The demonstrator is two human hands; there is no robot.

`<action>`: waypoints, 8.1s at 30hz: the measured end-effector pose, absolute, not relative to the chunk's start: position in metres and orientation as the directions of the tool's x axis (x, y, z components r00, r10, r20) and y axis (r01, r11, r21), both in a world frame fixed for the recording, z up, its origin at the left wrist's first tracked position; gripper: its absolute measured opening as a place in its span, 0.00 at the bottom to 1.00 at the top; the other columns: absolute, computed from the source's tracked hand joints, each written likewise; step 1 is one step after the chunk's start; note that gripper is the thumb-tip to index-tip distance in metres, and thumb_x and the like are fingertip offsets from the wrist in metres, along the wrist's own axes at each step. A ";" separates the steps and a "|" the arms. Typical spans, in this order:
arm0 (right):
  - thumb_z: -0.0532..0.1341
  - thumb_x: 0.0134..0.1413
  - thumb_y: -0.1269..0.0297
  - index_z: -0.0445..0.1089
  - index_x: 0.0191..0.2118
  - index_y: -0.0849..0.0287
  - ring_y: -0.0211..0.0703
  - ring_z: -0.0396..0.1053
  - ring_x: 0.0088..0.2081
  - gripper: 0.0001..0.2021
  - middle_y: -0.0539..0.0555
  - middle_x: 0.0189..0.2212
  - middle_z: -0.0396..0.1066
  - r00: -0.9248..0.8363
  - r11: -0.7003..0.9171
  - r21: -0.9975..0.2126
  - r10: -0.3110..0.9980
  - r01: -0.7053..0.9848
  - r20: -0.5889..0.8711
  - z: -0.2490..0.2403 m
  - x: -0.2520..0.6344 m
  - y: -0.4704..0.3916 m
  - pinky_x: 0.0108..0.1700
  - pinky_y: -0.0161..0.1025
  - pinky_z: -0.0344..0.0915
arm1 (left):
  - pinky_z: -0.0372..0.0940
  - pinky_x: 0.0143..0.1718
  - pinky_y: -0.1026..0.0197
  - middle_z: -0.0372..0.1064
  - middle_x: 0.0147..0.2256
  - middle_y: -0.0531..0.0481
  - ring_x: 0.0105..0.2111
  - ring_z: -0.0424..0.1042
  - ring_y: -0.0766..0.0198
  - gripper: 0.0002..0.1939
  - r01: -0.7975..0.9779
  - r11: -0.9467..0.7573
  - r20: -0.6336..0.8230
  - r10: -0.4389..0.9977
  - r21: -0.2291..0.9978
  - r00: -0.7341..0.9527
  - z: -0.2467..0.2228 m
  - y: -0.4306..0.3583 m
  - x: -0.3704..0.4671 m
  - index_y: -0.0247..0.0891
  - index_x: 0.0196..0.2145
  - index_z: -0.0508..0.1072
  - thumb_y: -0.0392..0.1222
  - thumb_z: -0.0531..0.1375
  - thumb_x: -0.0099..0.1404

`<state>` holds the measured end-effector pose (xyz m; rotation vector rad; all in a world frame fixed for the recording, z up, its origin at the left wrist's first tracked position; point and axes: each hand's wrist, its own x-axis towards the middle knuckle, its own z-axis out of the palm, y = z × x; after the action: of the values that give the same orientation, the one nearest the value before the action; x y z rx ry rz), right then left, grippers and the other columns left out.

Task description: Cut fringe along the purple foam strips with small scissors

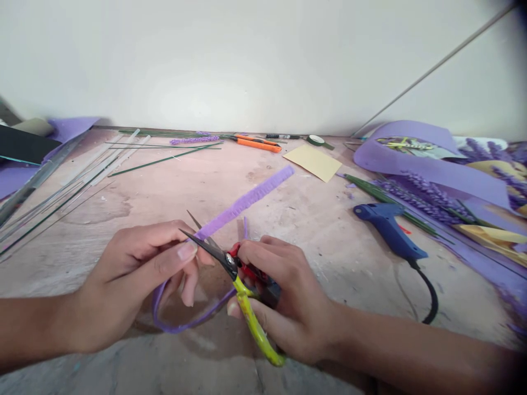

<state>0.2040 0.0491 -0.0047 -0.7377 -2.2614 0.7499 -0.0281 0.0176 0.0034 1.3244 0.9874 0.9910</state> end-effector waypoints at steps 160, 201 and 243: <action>0.59 0.66 0.49 0.56 0.31 0.54 0.37 0.54 0.23 0.18 0.44 0.23 0.60 -0.685 0.742 -0.609 0.600 0.282 0.414 -0.005 0.204 0.048 0.30 0.38 0.49 | 0.60 0.21 0.65 0.73 0.21 0.54 0.20 0.66 0.66 0.20 0.052 -0.057 0.039 0.954 0.997 0.297 0.007 0.014 -0.031 0.42 0.25 0.78 0.52 0.59 0.73; 0.56 0.69 0.48 0.59 0.32 0.55 0.36 0.57 0.23 0.18 0.44 0.23 0.63 -0.715 0.757 -0.596 0.571 0.269 0.402 -0.005 0.206 0.048 0.31 0.39 0.51 | 0.61 0.19 0.68 0.77 0.20 0.55 0.18 0.70 0.67 0.17 0.132 -0.078 0.021 0.922 0.988 0.386 0.010 0.016 -0.029 0.44 0.26 0.79 0.44 0.58 0.73; 0.59 0.68 0.51 0.54 0.27 0.56 0.35 0.50 0.23 0.21 0.43 0.21 0.56 -0.677 0.695 -0.660 0.634 0.286 0.374 -0.007 0.208 0.048 0.30 0.37 0.48 | 0.64 0.22 0.72 0.78 0.23 0.56 0.21 0.70 0.71 0.17 0.024 0.039 -0.045 0.931 0.999 0.362 0.004 0.024 -0.028 0.41 0.26 0.78 0.48 0.61 0.72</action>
<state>0.2080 0.0484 -0.0075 -0.7012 -2.3049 0.7617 -0.0282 0.0244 0.0039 1.3433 0.9637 0.8948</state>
